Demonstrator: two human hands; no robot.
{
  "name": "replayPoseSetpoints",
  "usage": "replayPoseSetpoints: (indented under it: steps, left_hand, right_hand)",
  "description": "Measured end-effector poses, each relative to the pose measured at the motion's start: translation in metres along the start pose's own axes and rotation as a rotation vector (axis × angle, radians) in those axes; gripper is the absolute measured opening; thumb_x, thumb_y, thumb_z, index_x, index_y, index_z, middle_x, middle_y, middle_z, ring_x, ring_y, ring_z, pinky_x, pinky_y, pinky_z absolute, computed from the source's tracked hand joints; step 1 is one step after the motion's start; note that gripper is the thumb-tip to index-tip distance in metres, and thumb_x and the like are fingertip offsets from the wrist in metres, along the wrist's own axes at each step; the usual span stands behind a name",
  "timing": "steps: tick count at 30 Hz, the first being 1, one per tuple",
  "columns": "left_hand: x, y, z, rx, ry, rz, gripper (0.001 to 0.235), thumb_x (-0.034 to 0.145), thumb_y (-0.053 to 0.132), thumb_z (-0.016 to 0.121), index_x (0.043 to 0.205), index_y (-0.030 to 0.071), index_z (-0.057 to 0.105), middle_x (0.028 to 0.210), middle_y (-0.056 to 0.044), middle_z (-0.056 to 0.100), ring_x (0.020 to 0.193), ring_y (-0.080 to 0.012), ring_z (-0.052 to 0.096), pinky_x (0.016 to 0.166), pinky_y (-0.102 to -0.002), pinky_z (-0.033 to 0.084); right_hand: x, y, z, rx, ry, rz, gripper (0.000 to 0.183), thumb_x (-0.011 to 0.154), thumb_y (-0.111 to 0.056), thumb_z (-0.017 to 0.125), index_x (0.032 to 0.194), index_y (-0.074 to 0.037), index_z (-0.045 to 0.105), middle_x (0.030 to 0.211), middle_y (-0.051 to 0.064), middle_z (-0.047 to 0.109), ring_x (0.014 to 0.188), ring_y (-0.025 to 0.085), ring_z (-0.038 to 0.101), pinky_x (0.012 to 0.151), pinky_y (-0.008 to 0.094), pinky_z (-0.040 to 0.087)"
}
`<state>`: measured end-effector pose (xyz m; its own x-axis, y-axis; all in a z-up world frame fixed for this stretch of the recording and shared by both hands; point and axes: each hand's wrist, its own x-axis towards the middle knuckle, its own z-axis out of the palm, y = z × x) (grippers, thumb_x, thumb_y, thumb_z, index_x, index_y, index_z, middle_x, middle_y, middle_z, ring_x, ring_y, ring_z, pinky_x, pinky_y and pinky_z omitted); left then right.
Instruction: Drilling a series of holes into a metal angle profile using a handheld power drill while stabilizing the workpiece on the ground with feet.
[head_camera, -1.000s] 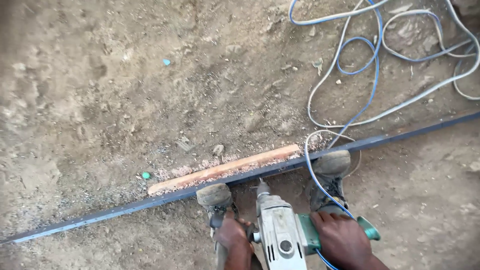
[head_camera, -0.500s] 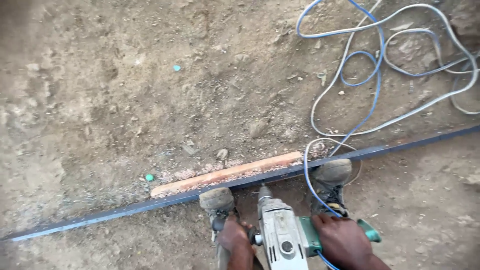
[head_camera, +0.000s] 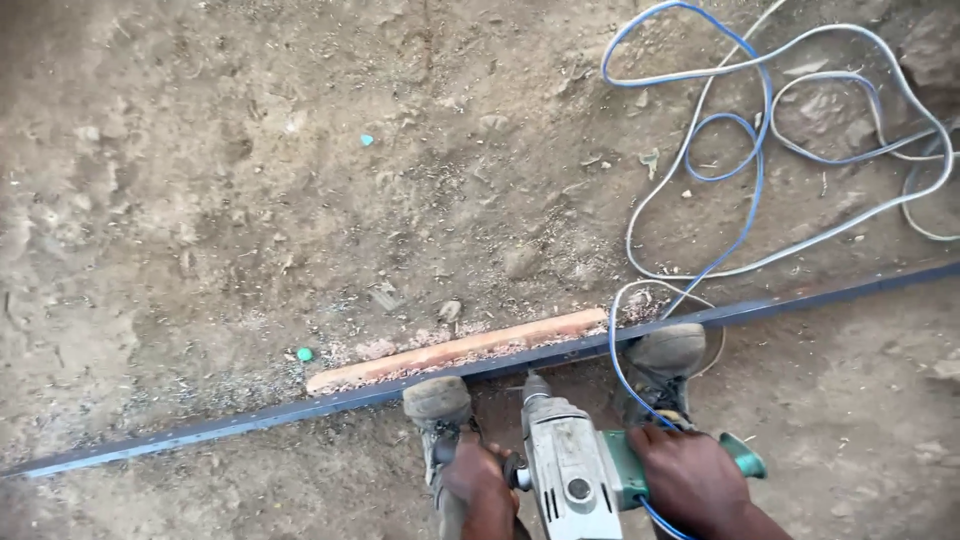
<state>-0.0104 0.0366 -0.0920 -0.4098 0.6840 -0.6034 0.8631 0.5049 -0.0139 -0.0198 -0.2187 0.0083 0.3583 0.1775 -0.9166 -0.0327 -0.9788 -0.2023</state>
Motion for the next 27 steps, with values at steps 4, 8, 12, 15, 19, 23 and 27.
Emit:
replayPoseSetpoints:
  steps: [4, 8, 12, 15, 19, 23, 27]
  left_hand:
    - [-0.028, 0.019, -0.011, -0.092, -0.088, -0.026, 0.021, 0.103, 0.005, 0.050, 0.105, -0.012, 0.062, 0.072, -0.018, 0.065, 0.052, -0.0241, 0.059, 0.044, -0.036, 0.053]
    - [0.010, -0.006, -0.001, -0.189, -0.027, 0.006, 0.023, 0.098, 0.004, 0.051, 0.098, -0.018, 0.061, 0.068, -0.024, 0.066, 0.044, -0.0276, 0.058, 0.036, -0.039, 0.052]
    - [-0.008, 0.006, -0.002, -0.199, -0.078, -0.032, 0.022, 0.103, 0.006, 0.052, 0.107, -0.015, 0.058, 0.072, -0.024, 0.066, 0.046, -0.0249, 0.054, 0.038, -0.040, 0.051]
    - [0.045, -0.018, 0.001, -0.284, -0.045, 0.025, 0.017, 0.091, 0.003, 0.070, 0.086, -0.007, 0.058, 0.062, -0.023, 0.057, 0.039, -0.0252, 0.048, 0.031, -0.044, 0.045]
    - [0.133, -0.071, 0.018, 1.391, -0.164, 0.470, 0.027, 0.091, 0.042, 0.058, 0.088, 0.041, 0.085, 0.100, 0.006, 0.081, 0.097, -0.0204, 0.077, 0.078, -0.033, 0.058]
    - [0.158, -0.073, 0.012, 1.353, -0.106, 0.467, 0.022, 0.084, 0.052, 0.069, 0.099, 0.041, 0.081, 0.104, 0.010, 0.080, 0.100, -0.0186, 0.076, 0.077, -0.034, 0.058]
    - [0.101, -0.054, 0.016, 1.242, -0.085, 0.419, 0.043, 0.099, 0.049, 0.045, 0.082, 0.038, 0.082, 0.084, 0.007, 0.080, 0.085, -0.0183, 0.076, 0.069, -0.029, 0.052]
  right_hand:
    - [0.000, -0.003, 0.002, -0.011, 0.062, -0.041, 0.021, 0.086, -0.022, 0.054, 0.106, -0.021, 0.059, 0.096, 0.004, 0.071, 0.076, 0.033, 0.073, 0.054, 0.054, 0.059]
    - [-0.002, 0.001, 0.020, -0.029, 0.164, -0.083, 0.020, 0.082, -0.020, 0.057, 0.101, -0.020, 0.061, 0.093, 0.004, 0.070, 0.069, 0.032, 0.073, 0.051, 0.053, 0.059]
    - [0.001, -0.003, 0.009, -0.003, 0.061, -0.026, 0.029, 0.082, -0.017, 0.055, 0.110, -0.020, 0.059, 0.102, 0.004, 0.069, 0.073, 0.032, 0.074, 0.051, 0.053, 0.061]
    - [0.004, -0.002, 0.017, -0.040, 0.110, -0.054, 0.025, 0.083, -0.020, 0.054, 0.107, -0.020, 0.059, 0.097, 0.004, 0.071, 0.077, 0.032, 0.074, 0.058, 0.052, 0.060]
    - [0.001, 0.020, 0.027, -0.102, 0.202, -0.150, 0.018, 0.082, -0.018, 0.057, 0.099, -0.018, 0.061, 0.088, 0.008, 0.071, 0.072, 0.033, 0.073, 0.054, 0.051, 0.059]
    - [0.018, 0.010, 0.029, -0.054, 0.185, -0.164, 0.012, 0.085, -0.021, 0.056, 0.095, -0.019, 0.062, 0.090, 0.006, 0.073, 0.077, 0.032, 0.074, 0.061, 0.050, 0.060]
    - [0.002, 0.002, 0.012, -0.003, -0.038, -0.028, 0.025, 0.084, -0.019, 0.053, 0.108, -0.024, 0.059, 0.108, 0.004, 0.070, 0.094, 0.031, 0.073, 0.075, 0.050, 0.062]
